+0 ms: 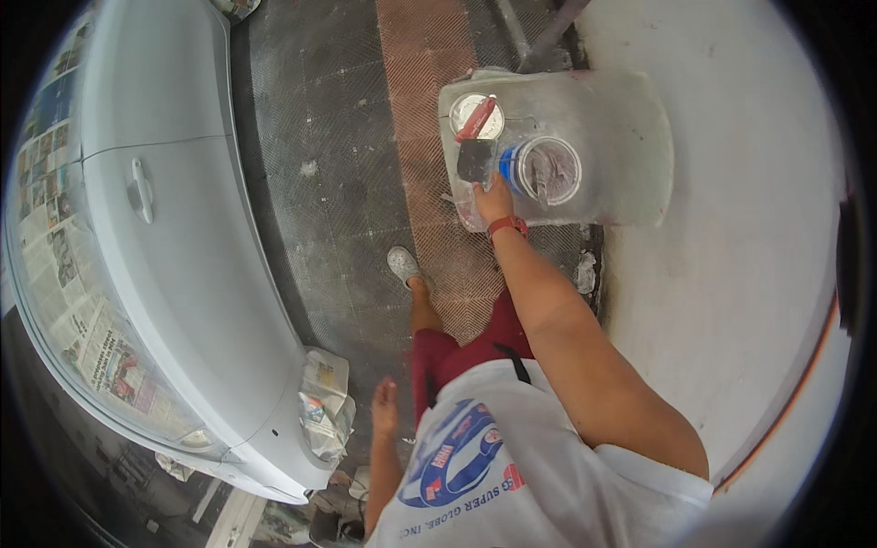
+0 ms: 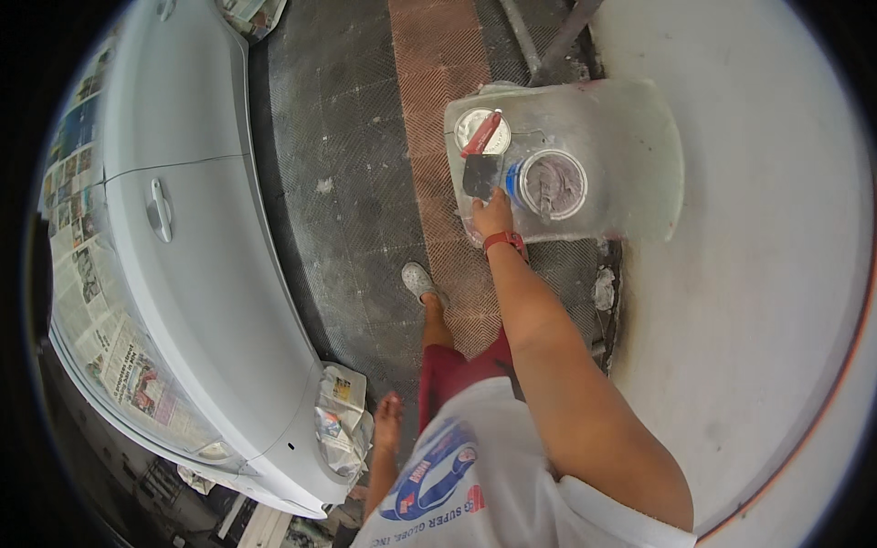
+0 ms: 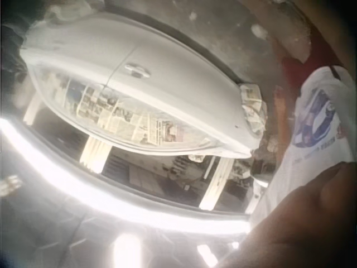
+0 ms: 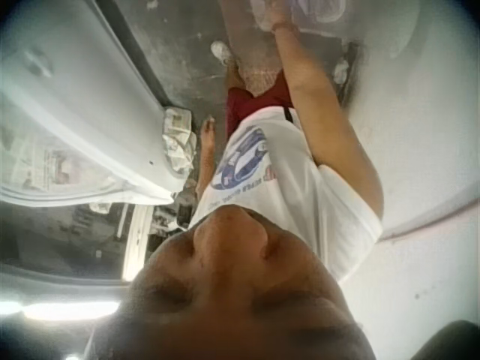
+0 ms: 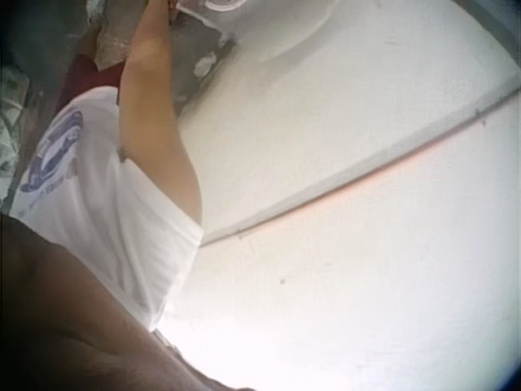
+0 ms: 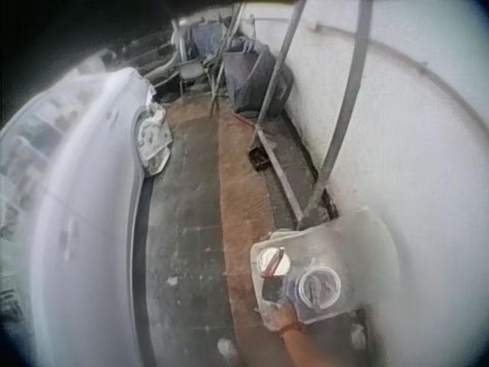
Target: The person walks through a garage, retrieves sandpaper, and sands a white car bumper. They handle sandpaper sheets, dip one in water, and rub the surface of the bumper with the sandpaper.
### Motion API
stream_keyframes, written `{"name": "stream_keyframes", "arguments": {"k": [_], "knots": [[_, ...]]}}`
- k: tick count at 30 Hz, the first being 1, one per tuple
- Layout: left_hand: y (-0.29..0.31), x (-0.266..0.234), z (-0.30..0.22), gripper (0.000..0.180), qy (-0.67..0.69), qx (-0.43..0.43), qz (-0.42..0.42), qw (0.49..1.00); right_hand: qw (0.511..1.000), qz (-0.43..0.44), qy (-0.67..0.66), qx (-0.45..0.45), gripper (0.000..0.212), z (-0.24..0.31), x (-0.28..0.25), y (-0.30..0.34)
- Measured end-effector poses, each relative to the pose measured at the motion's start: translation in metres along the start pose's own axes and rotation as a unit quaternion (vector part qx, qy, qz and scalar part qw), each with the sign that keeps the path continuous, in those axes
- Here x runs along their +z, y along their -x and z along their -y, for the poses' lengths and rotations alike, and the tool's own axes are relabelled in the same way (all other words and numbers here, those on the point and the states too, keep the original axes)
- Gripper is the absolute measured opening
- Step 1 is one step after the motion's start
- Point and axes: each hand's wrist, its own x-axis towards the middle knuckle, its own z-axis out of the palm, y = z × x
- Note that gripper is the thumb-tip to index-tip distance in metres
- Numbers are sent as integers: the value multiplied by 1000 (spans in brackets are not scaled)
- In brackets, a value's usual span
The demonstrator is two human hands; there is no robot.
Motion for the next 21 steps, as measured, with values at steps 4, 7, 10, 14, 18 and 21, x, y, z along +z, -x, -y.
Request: {"name": "stream_keyframes", "arguments": {"k": [4, 7, 10, 14, 18, 21], "knots": [[59, 94, 23, 56, -86, -78, 67, 991, 999, 37, 27, -13, 93, -1, 18, -61], [93, 139, 10, 52, -53, -90, 70, 992, 999, 39, 28, 14, 107, -13, 50, -111], [94, 169, -52, 47, -34, -67, 55, 996, 999, -15, 50, 4, 112, -25, 72, -151], [109, 208, -80, 42, 18, -3, -7, 1000, 992, 46, 105, 55, 104, -35, 85, -176], [103, 211, -69, 45, 54, 24, -30, 998, 979, 128, -56, 147, 82, -72, 74, -199], [112, 234, -72, 47, 123, -22, -55, 991, 968, 189, -130, 103, 48, -28, 66, -113]]}}
